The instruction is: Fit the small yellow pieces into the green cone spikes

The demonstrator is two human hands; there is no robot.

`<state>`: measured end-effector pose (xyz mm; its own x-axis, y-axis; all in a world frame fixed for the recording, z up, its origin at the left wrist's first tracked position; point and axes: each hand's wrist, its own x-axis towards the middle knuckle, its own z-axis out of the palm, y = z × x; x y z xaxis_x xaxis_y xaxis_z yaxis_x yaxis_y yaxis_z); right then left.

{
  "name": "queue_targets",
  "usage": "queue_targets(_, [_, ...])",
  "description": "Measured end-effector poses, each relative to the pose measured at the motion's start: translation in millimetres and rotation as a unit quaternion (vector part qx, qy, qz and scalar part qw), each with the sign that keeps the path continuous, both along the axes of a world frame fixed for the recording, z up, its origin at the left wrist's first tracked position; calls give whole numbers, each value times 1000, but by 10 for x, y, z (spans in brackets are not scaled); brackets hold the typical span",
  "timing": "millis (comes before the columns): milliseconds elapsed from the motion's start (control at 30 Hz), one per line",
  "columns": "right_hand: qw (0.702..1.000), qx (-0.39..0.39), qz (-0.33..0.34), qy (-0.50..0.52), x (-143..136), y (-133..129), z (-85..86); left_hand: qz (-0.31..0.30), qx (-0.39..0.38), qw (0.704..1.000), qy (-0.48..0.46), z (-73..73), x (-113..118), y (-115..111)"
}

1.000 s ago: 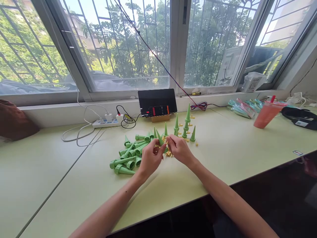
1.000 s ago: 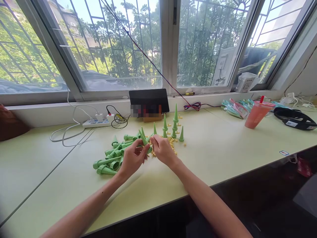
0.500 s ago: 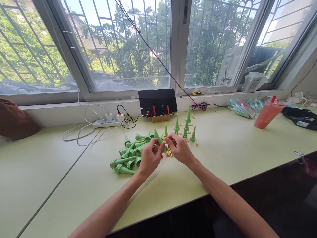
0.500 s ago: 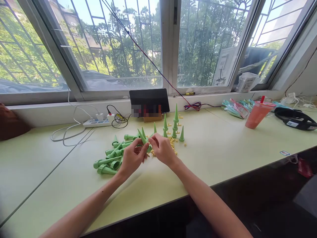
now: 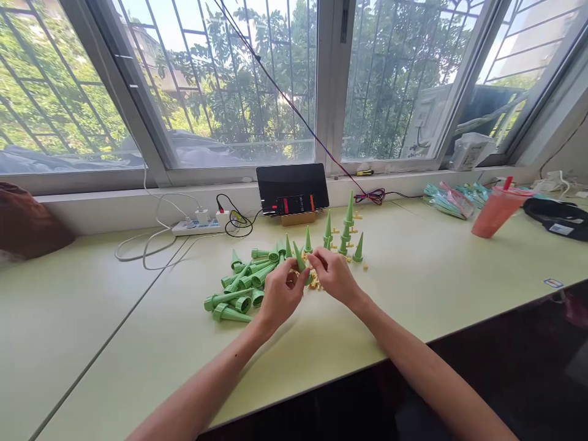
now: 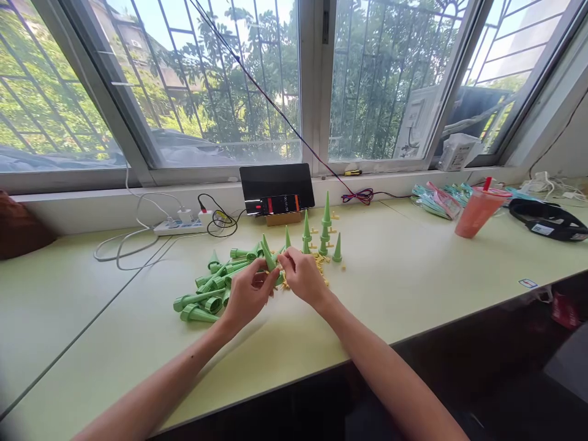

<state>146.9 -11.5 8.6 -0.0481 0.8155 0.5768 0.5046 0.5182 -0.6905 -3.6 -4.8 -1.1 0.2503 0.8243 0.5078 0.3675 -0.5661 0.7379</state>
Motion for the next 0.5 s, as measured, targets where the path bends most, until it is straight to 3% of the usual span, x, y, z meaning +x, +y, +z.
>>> queue_targets(500, [999,-19,-13,22,-13,1,9,3,40,999,7,-57,-15,32])
